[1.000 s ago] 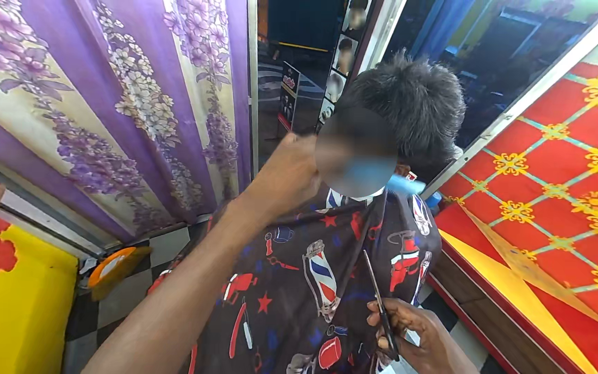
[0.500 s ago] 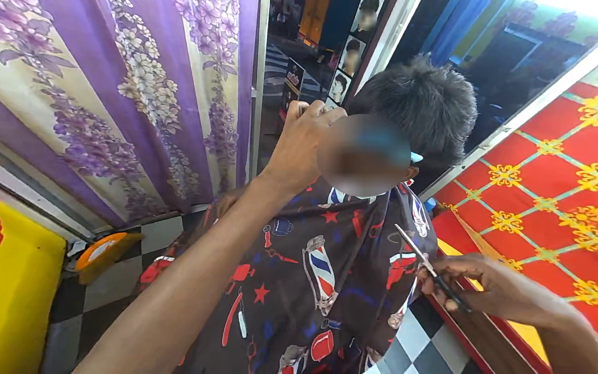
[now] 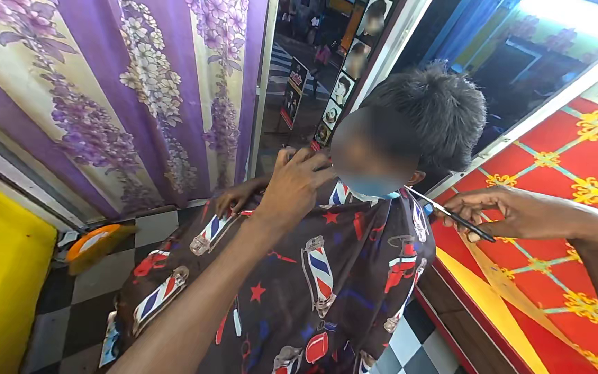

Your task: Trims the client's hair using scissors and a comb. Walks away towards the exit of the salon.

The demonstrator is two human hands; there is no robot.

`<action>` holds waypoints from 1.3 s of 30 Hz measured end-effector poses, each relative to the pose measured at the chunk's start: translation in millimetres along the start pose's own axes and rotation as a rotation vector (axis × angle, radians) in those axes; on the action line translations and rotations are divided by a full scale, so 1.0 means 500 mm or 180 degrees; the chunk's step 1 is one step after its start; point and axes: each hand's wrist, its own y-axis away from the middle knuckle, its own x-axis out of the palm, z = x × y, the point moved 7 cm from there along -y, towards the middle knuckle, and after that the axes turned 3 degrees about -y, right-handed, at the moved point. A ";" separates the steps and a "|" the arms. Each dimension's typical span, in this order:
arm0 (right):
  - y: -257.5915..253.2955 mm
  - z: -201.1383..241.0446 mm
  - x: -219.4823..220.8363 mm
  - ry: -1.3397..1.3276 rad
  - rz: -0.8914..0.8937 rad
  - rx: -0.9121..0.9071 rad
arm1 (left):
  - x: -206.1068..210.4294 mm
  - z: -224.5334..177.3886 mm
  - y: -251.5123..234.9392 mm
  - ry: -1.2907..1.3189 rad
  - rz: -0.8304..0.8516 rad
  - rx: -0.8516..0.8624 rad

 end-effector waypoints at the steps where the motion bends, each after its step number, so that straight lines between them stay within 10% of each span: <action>1: -0.003 -0.003 -0.005 0.0037 -0.0060 0.0027 | 0.001 0.002 0.026 0.0141 0.0015 -0.0149; 19: -0.033 -0.005 -0.060 0.0166 -0.0576 0.0146 | 0.067 0.003 0.506 0.1362 0.0404 -0.2082; 39: -0.075 0.080 -0.065 0.0619 -0.0790 0.0138 | 0.095 -0.014 0.545 0.1570 0.0577 -0.2241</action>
